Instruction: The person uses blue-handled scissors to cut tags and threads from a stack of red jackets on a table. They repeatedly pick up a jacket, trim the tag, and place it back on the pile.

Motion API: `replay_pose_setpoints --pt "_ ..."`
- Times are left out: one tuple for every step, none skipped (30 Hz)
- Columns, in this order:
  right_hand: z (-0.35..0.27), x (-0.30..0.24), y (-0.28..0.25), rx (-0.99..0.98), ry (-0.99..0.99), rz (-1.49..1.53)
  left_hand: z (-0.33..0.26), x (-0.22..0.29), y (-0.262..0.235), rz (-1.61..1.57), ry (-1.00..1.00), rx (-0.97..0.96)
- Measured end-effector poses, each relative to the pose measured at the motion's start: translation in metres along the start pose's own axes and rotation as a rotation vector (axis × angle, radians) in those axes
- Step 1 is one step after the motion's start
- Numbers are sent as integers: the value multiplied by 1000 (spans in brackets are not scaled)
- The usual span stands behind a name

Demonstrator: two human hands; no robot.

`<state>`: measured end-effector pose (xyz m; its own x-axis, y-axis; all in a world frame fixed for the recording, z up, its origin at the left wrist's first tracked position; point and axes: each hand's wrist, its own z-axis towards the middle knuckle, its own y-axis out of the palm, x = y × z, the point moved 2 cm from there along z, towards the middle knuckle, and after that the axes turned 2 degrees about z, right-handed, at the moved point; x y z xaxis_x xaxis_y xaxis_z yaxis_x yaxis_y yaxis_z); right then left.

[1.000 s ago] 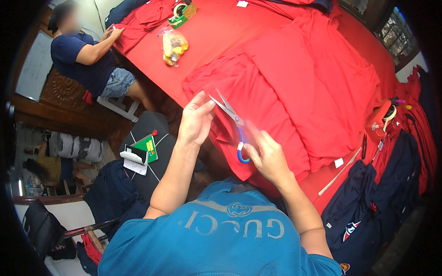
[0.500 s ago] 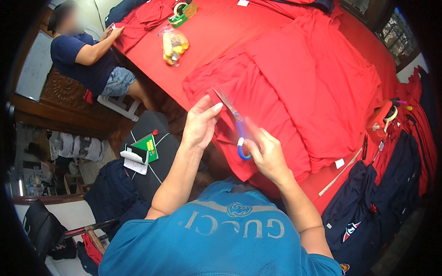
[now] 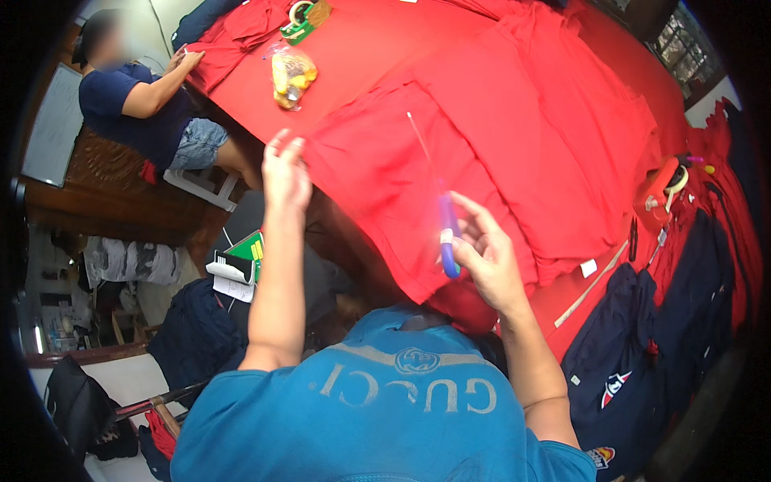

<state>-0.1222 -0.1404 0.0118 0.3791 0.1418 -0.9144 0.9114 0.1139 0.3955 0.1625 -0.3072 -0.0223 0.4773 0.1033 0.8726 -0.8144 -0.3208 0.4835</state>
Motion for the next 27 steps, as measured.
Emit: replay_pose_setpoints --pt "-9 -4 -5 54 -24 -75 19 5 -10 43 -18 -69" --pt "-17 -9 -6 92 25 -80 35 3 -22 116 -64 -155" --pt "-27 -9 -14 122 2 -141 34 -1 -13 440 -98 -179" --pt "-39 -7 -21 144 -20 -199 39 -5 -16 828 15 -327" --pt "-52 -6 -27 176 -36 -261 42 -7 -15 1208 132 -485" --pt "-65 -8 -28 231 -7 -231 51 -2 -16 1458 278 -420" --pt "-79 -7 -34 267 -3 -240 56 10 -13 1702 434 -346" --pt "-92 -6 -42 285 -5 -242 70 21 -27 1748 587 -258" --pt "-103 -7 -48 309 -10 -246 94 29 -34 1795 455 -295" --pt "-116 -9 -53 383 -43 -246 95 30 -11 1694 303 -348" --pt "-127 -12 -58 416 -74 -193 117 33 -5 1655 471 -466" --pt "-143 -13 -70 488 -97 -206 83 26 58 1348 90 -611" --pt "-157 -18 -76 528 -124 -215 60 31 104 1342 62 -738" --pt "-168 -24 -78 598 -201 -245 36 34 156 1291 -18 -892" --pt "-174 -31 -79 625 -268 -260 46 27 186 1053 -52 -1053" --pt "-182 -40 -78 666 -317 -298 63 7 220 641 -98 -1024" --pt "-184 -48 -75 656 -368 -315 120 3 238 377 -175 -962" --pt "-184 -51 -73 625 -403 -279 166 15 238 125 -184 -971" --pt "-191 -52 -78 653 -430 -283 168 4 261 -125 -255 -921" --pt "-201 -51 -82 709 -432 -285 140 -23 288 -161 -259 -907" --pt "-210 -49 -84 762 -434 -280 93 -39 312 -189 -261 -891" --pt "-217 -45 -86 792 -425 -271 24 -34 328 -38 -289 -776" --pt "-218 -39 -84 765 -415 -249 4 -29 310 129 -150 -855" --pt "-218 -34 -84 763 -365 -248 -13 -35 297 411 65 -872" --pt "-219 -26 -85 693 -374 -221 -28 -36 280 699 296 -862" --pt "-218 -19 -85 683 -325 -211 -37 -47 248 800 521 -818" --pt "-216 -12 -84 673 -273 -199 -46 -60 212 900 744 -767"
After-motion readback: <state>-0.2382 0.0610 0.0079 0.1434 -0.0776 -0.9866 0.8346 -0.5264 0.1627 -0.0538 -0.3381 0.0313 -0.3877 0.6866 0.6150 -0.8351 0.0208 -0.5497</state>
